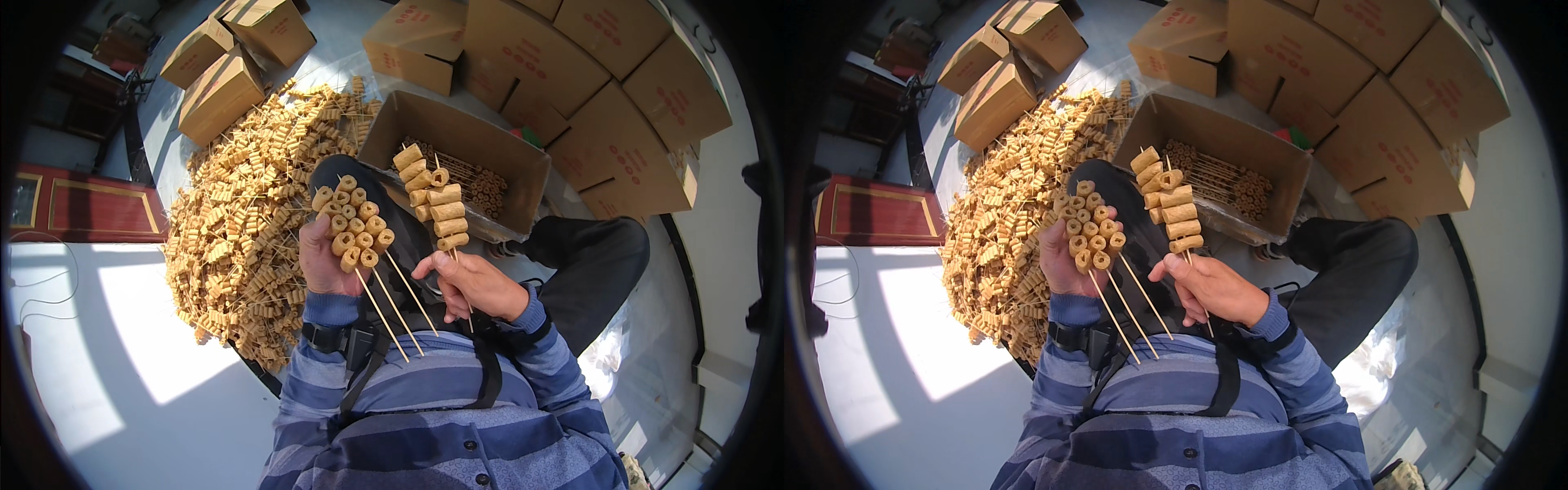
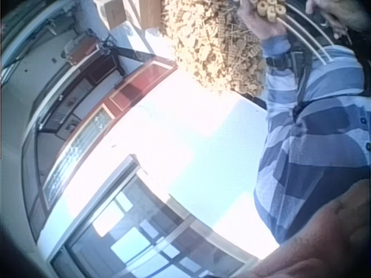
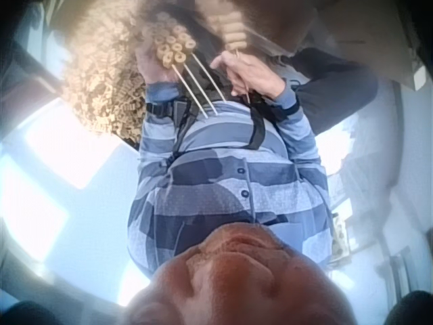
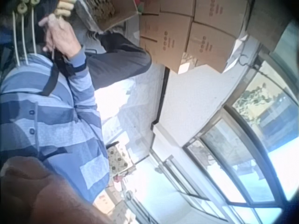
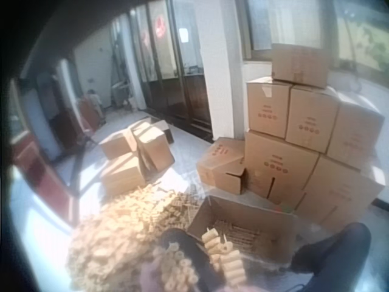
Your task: The person sits on the floor and repeatedly picks up small cylindrical wooden pieces, threading them onto thin wooden sticks. The finished skewers are placed into a cardboard box. The process is repeated continuously.
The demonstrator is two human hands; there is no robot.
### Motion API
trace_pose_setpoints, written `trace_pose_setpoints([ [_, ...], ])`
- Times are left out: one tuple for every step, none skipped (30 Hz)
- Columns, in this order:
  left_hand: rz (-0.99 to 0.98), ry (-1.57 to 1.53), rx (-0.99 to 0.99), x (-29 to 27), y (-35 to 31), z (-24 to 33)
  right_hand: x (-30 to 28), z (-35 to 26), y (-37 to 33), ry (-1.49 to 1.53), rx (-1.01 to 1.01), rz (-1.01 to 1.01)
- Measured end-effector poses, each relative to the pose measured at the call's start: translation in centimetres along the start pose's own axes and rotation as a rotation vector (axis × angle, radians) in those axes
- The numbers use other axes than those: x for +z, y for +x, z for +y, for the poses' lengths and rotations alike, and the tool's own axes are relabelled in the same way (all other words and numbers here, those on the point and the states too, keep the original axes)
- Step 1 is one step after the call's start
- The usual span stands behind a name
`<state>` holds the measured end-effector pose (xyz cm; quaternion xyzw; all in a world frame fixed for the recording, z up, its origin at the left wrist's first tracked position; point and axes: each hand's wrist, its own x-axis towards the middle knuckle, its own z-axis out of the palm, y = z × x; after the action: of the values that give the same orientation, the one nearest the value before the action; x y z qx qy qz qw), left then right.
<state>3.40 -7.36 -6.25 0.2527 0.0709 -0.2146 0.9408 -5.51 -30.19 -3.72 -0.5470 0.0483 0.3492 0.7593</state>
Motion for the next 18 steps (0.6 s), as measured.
trace_pose_setpoints([
  [-0.018, 0.0, 0.005, 0.2, 0.0, -0.1, 0.0, -0.2, -0.1, -0.03, 0.024, -0.036],
  [-0.057, 0.003, 0.002, 0.4, 0.1, -0.1, 0.1, -0.3, -0.1, -0.056, 0.041, -0.067],
  [-0.125, -0.035, -0.003, 0.7, 0.3, -0.2, 0.5, -0.3, 0.0, -0.083, 0.054, -0.063],
  [-0.088, -0.041, 0.008, 1.0, 0.4, -0.3, 0.6, -0.4, 0.0, -0.102, 0.052, -0.059],
  [-0.06, -0.034, 0.019, 1.3, 0.4, -0.5, 0.8, -0.4, 0.0, -0.117, 0.051, -0.058],
  [-0.048, -0.031, 0.031, 1.5, 0.4, -0.8, 0.9, -0.4, 0.1, -0.124, 0.052, -0.06],
  [-0.029, -0.047, 0.032, 1.7, 0.5, -0.9, 1.1, -0.4, 0.1, -0.146, 0.057, -0.058],
  [-0.034, -0.046, 0.046, 1.8, 0.4, -1.1, 1.2, -0.3, 0.1, -0.169, 0.046, -0.077],
  [-0.023, -0.039, 0.056, 1.9, 0.4, -1.3, 1.2, -0.3, 0.1, -0.182, 0.035, -0.1],
  [-0.078, -0.082, 0.056, 1.9, 0.3, -1.5, 1.2, -0.3, 0.2, -0.185, 0.027, -0.123],
  [-0.109, -0.081, 0.036, 1.8, 0.2, -1.4, 1.1, -0.3, 0.1, -0.192, 0.034, -0.143],
  [-0.061, -0.057, -0.003, 1.6, 0.3, -1.5, 1.1, -0.3, 0.1, -0.203, 0.028, -0.154],
  [-0.058, -0.067, -0.044, 1.4, 0.3, -1.5, 1.1, -0.3, 0.1, -0.204, 0.025, -0.166],
  [0.014, -0.073, -0.104, 1.2, 0.4, -1.5, 1.1, -0.2, 0.2, -0.196, 0.024, -0.184],
  [-0.07, -0.061, -0.092, 1.1, 0.3, -1.9, 1.1, -0.2, 0.2, -0.212, 0.023, -0.178],
  [-0.046, -0.046, -0.087, 0.8, 0.2, -1.9, 1.1, -0.2, 0.2, -0.217, 0.024, -0.178],
  [-0.038, -0.052, -0.092, 0.6, 0.0, -2.0, 1.1, -0.2, 0.2, -0.215, 0.035, -0.172],
  [-0.029, -0.058, -0.099, 0.5, -0.1, -2.1, 1.2, -0.2, 0.2, -0.23, 0.023, -0.163],
])
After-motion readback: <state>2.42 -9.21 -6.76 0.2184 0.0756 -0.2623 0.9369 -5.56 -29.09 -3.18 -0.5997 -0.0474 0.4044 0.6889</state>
